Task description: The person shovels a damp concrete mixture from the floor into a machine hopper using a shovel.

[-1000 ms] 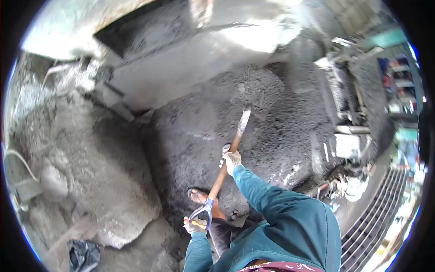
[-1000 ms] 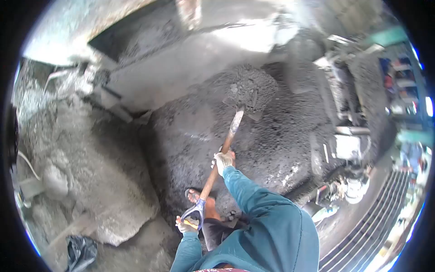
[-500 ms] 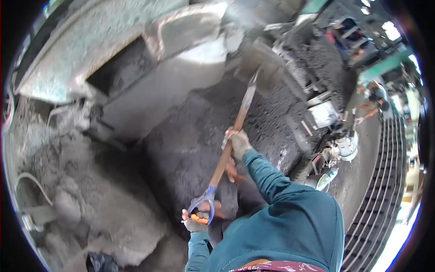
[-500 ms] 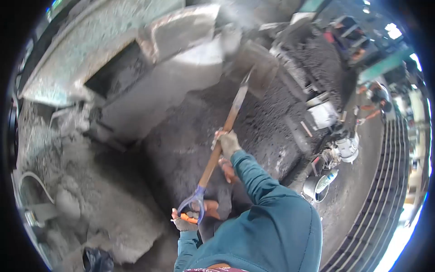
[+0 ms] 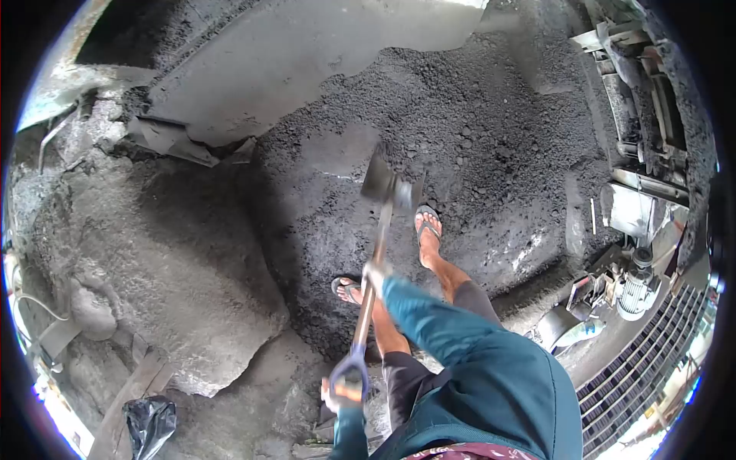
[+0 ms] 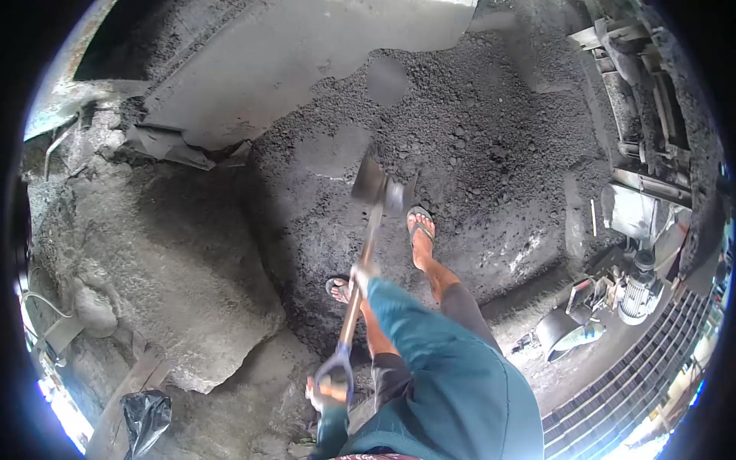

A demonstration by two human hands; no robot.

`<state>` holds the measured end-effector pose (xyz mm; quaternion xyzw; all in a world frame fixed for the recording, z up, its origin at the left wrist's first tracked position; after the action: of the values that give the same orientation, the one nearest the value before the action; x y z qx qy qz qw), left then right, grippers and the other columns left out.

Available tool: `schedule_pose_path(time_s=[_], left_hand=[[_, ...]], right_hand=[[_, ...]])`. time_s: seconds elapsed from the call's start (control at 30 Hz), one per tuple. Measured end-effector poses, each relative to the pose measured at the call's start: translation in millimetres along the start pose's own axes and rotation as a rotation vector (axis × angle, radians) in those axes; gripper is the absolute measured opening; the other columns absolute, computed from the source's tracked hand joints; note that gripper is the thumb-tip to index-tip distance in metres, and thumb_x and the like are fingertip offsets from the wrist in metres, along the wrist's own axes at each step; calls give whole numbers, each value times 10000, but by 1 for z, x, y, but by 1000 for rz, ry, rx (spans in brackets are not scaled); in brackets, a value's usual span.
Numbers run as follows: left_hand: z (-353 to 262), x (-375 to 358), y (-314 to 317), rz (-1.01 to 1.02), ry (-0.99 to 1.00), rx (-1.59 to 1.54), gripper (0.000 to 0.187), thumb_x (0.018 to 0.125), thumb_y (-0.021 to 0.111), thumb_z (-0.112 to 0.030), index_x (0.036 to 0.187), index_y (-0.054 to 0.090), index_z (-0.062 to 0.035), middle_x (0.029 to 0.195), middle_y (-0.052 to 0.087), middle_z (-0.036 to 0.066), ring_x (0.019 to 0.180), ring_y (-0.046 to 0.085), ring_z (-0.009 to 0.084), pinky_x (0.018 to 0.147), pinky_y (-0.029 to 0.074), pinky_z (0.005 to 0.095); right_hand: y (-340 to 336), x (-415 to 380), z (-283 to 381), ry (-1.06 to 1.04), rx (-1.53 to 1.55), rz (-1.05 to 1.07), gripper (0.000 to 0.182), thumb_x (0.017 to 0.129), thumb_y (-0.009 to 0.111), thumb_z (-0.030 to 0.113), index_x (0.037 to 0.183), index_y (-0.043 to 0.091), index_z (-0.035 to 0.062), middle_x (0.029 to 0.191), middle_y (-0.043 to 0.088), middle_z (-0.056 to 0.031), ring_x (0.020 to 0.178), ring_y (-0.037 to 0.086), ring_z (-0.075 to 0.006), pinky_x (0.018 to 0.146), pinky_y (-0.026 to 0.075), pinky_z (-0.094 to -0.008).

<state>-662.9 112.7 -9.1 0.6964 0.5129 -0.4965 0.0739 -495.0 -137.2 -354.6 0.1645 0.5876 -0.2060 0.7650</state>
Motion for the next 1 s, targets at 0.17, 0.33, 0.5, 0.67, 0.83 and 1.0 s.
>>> schedule_pose_path(time_s=[0.17,0.33,0.5,0.67,0.83,1.0], left_hand=[[88,46,186,358,-107,-142,322,945,536,-449,1026,629,-151,859,626,19,597,583,234,549,498,406],[128,96,131,500,251,126,389,920,537,-460,1193,622,-195,1013,661,15,901,643,235,753,538,413],[124,13,108,589,-460,-122,568,843,477,-670,921,681,-146,785,639,85,664,596,311,602,495,477],[75,-60,174,769,-500,20,503,848,518,-636,879,652,-152,750,604,21,575,556,238,520,466,396],[-90,-348,255,1555,-195,56,476,882,603,-572,917,590,-98,748,560,16,616,521,171,576,460,357],[-118,-263,187,1433,-188,139,601,914,477,-638,892,622,-55,705,594,69,656,586,244,613,491,393]], right_hand=[[-43,32,222,80,222,109,69,850,569,91,872,516,53,652,518,-103,528,555,-283,544,519,-460],[-80,-22,220,-77,292,82,64,901,572,78,865,519,68,645,512,-82,510,547,-245,484,498,-422],[-127,-188,265,-250,444,-7,167,818,572,-31,882,491,100,630,485,-47,464,516,-191,404,436,-378],[-213,-344,364,-635,611,-146,168,845,537,-22,1001,510,37,690,539,-76,536,565,-209,466,487,-378],[-277,-519,494,-1046,676,56,97,911,550,173,932,558,79,700,573,-56,576,597,-223,563,541,-374],[-197,-487,418,-767,631,166,117,903,566,77,1011,532,106,763,572,-68,651,608,-248,616,547,-440]])
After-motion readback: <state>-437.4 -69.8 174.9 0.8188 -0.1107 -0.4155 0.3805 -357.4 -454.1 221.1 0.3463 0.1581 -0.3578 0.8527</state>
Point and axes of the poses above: each hand's wrist, its own x-axis towards the middle knuckle, its own y-axis out of the palm, z = x × y, the point moved 10 cm from there along x, towards the middle knuckle
